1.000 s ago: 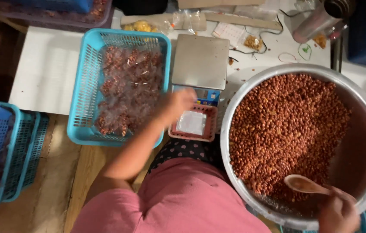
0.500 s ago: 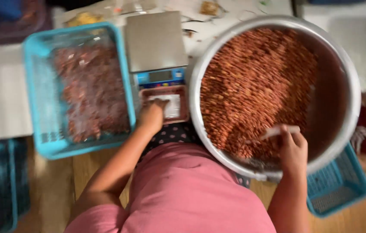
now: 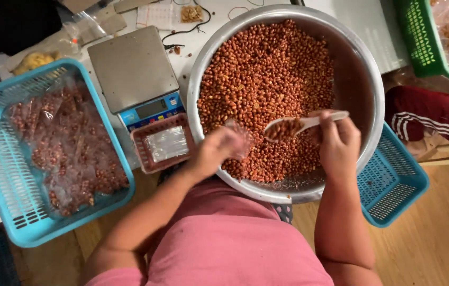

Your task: The person uses a spoon to scoop peanuts from a large basin into small plastic bags, weighs each bag on a digital scale, and places the filled bags into a blue basket.

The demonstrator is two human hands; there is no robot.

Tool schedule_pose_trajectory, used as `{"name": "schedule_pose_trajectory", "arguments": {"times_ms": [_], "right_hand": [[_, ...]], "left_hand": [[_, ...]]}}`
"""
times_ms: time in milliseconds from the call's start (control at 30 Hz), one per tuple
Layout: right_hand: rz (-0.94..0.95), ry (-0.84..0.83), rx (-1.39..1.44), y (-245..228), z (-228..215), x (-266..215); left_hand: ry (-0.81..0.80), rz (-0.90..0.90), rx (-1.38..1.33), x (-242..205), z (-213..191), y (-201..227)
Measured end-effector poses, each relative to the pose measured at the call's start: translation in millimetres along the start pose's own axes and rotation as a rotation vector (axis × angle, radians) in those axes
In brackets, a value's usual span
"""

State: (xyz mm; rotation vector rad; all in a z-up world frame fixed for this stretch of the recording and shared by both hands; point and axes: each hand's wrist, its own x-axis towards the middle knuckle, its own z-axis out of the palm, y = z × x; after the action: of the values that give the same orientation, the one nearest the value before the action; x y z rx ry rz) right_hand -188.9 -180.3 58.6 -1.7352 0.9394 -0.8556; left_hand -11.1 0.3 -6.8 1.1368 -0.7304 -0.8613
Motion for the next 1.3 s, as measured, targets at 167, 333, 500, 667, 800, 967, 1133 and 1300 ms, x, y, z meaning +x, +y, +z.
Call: {"name": "schedule_pose_trajectory", "arguments": {"times_ms": [167, 333, 500, 667, 800, 967, 1133, 1300], "right_hand": [[-0.217, 0.007, 0.004, -23.5, 0.9, 3.4], [-0.362, -0.244, -0.117, -29.9, 3.7, -2.1], [-0.139, -0.055, 0.160, -13.2, 1.4, 4.9], [0.002, 0.060, 0.215, 10.8, -30.9, 14.0], [0.135, 0.075, -0.031, 56.4, -65.3, 20.5], [0.019, -0.053, -0.656, 118.9, -43.2, -4.9], [0.466, -0.298, -0.616, 117.4, -13.5, -24.4], [0.484, -0.228, -0.003, 95.8, -14.2, -15.8]], "left_hand": [[-0.175, 0.033, 0.259, 11.3, 8.8, -22.7], [-0.215, -0.018, 0.402, 15.5, 8.8, -18.7], [-0.179, -0.112, 0.363, 19.4, 11.7, -20.2], [-0.228, -0.110, -0.048, 23.8, -1.4, 4.8], [0.043, 0.218, 0.041, 52.9, -70.3, 8.8], [0.500, 0.376, 1.043, 84.4, -206.2, -37.0], [0.591, 0.213, 1.278, 55.8, -188.9, -38.1], [-0.034, -0.373, 1.619, -10.2, -155.1, -41.2]]}}
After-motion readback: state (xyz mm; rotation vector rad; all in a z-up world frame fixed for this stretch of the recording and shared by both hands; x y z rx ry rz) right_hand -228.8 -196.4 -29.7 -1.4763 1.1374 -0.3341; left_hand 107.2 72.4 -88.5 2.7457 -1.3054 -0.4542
